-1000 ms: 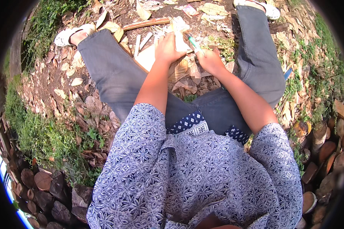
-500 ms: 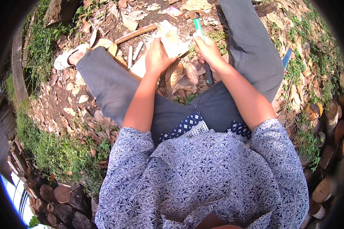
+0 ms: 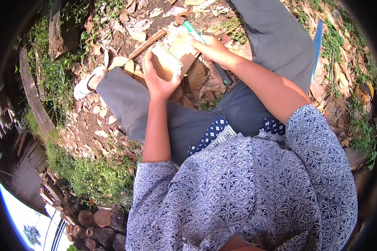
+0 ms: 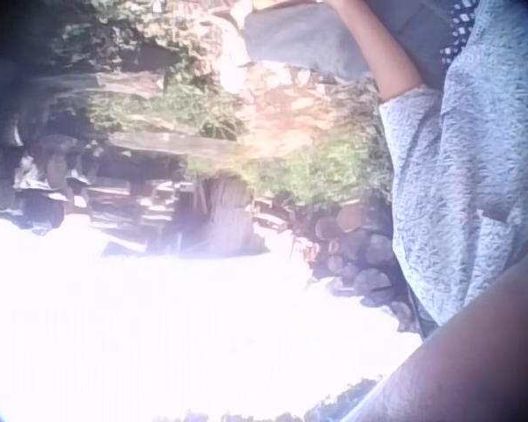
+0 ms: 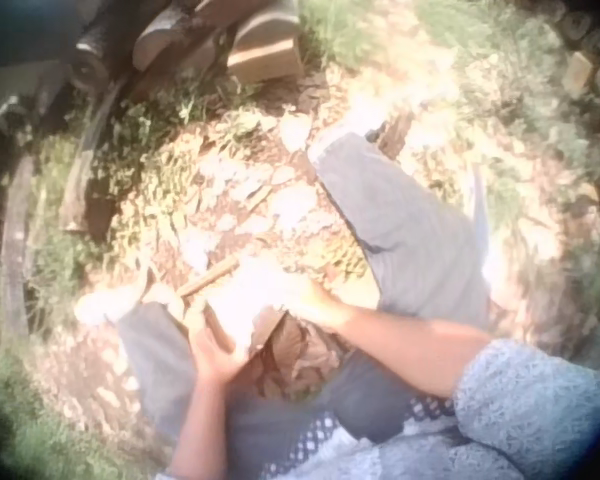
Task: The person uses a red knife to split a piece of wood, then sits on the ground to further process the wood. They use a green knife to shave and shape the wood, followed by a blue tool to refine the edges. The person handles multiple wood pieces and tools throughout the task.
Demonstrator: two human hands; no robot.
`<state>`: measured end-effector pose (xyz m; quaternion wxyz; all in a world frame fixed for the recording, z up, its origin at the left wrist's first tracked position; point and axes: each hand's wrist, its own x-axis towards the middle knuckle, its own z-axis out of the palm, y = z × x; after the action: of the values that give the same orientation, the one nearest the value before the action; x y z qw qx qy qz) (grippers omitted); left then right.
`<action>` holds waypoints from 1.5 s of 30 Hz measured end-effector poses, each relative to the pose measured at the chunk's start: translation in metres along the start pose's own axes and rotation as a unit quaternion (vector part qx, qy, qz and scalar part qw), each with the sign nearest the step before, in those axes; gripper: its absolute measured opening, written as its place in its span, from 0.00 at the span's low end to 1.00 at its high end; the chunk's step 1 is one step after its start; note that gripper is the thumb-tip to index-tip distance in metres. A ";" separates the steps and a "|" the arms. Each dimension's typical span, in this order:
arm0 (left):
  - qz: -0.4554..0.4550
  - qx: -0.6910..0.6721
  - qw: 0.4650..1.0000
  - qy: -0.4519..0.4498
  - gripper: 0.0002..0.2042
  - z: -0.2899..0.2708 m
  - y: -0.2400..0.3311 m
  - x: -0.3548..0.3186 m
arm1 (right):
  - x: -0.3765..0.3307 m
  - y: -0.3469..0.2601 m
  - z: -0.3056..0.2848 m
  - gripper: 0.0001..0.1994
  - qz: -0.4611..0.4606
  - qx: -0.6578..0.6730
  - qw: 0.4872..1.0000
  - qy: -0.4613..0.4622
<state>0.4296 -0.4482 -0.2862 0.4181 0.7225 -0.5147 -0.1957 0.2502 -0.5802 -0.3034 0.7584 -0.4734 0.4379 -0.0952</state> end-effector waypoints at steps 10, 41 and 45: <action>-0.030 -0.259 0.965 -0.030 0.53 -0.060 0.020 0.023 | 0.004 -0.006 0.000 0.21 -0.049 0.031 0.998 -0.009; -0.278 0.083 0.957 -0.012 0.26 0.058 -0.153 0.021 | 0.009 0.056 0.011 0.17 -0.108 -0.340 0.933 0.053; -0.233 0.277 0.929 -0.076 0.49 0.051 -0.090 -0.001 | 0.003 0.053 0.015 0.17 -0.117 -0.297 0.944 0.086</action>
<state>0.4451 -0.4574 -0.3881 0.1040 0.8921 -0.3960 -0.1912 0.2488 -0.5446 -0.3448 0.5269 -0.7147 0.4512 -0.0891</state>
